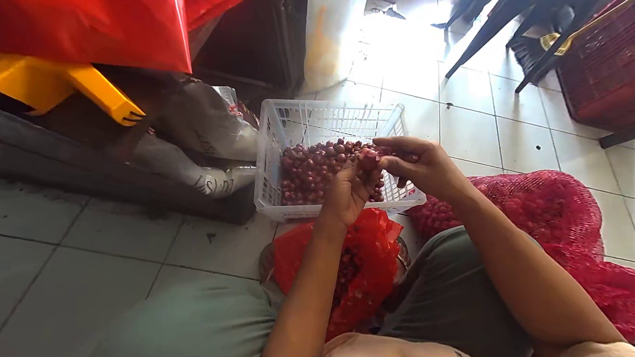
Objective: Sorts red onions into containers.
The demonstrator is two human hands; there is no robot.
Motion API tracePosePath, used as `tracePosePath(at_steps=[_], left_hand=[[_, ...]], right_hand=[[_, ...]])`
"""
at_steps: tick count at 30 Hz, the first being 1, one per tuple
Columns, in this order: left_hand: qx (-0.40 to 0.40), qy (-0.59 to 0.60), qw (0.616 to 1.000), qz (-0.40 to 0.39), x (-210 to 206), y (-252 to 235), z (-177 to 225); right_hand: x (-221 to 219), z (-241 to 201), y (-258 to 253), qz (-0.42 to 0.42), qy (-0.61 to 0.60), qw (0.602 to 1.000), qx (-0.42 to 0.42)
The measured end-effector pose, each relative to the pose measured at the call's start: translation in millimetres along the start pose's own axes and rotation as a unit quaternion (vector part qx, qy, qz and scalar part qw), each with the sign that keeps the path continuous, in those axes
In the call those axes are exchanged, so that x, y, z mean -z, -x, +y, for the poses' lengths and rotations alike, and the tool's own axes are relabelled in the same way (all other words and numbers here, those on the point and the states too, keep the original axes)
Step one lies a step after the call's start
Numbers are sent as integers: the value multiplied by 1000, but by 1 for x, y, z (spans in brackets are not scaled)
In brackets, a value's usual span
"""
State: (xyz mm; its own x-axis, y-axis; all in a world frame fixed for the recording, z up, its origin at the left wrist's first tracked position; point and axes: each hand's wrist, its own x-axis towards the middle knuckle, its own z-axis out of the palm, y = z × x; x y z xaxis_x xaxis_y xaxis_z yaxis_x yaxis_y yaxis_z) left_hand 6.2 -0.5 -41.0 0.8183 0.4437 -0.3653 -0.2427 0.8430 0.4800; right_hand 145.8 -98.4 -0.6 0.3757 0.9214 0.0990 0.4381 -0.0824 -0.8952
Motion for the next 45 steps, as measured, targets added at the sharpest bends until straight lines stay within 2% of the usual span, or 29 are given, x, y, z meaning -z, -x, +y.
tracePosePath(at_steps=[3, 6, 7, 11, 13, 18, 24, 26, 32, 34, 36, 39, 41, 43, 45], left_hand=[[-23, -78, 997, 6, 1, 0, -1], [-95, -249, 963, -25, 6, -3, -5], [-104, -266, 958, -26, 6, -4, -6], [-21, -158, 987, 9, -5, 3, -4], [-5, -112, 994, 18, -7, 3, -5], [-12, -93, 995, 43, -15, 4, -13], [-37, -123, 989, 67, -22, 6, -17], [-35, -117, 990, 73, -22, 4, -18], [-19, -167, 985, 44, -18, 4, -14], [-7, -159, 986, 56, -20, 5, -14], [-17, -138, 987, 78, -19, 1, -12], [-76, -116, 981, 137, 7, -21, 8], [-85, -112, 976, 166, 27, -29, 22], [-83, -135, 970, 185, 37, -34, 23], [-100, -237, 944, 207, 40, -33, 19]], right_hand=[[-1, 8, 1, 28, 41, 998, 42], [1, 8, 1, 49, 64, 996, 35], [1, 8, 2, 49, 64, 996, 35], [-1, 8, 3, 33, 79, 993, 86], [0, 9, 2, 22, 100, 988, 114], [9, 10, -3, -25, 143, 978, 149], [10, 13, -11, -60, 143, 973, 171], [11, 14, -12, -75, 110, 979, 153], [8, 7, -8, -104, -26, 994, 12], [5, 7, -7, -103, -14, 994, 26], [4, 11, -5, -114, -7, 990, 79], [-7, 9, 11, -157, -19, 983, 94], [-27, 7, 27, -211, 35, 976, 39], [-55, 4, 38, -337, 99, 935, -45], [-76, 3, 42, -469, 130, 866, -113]])
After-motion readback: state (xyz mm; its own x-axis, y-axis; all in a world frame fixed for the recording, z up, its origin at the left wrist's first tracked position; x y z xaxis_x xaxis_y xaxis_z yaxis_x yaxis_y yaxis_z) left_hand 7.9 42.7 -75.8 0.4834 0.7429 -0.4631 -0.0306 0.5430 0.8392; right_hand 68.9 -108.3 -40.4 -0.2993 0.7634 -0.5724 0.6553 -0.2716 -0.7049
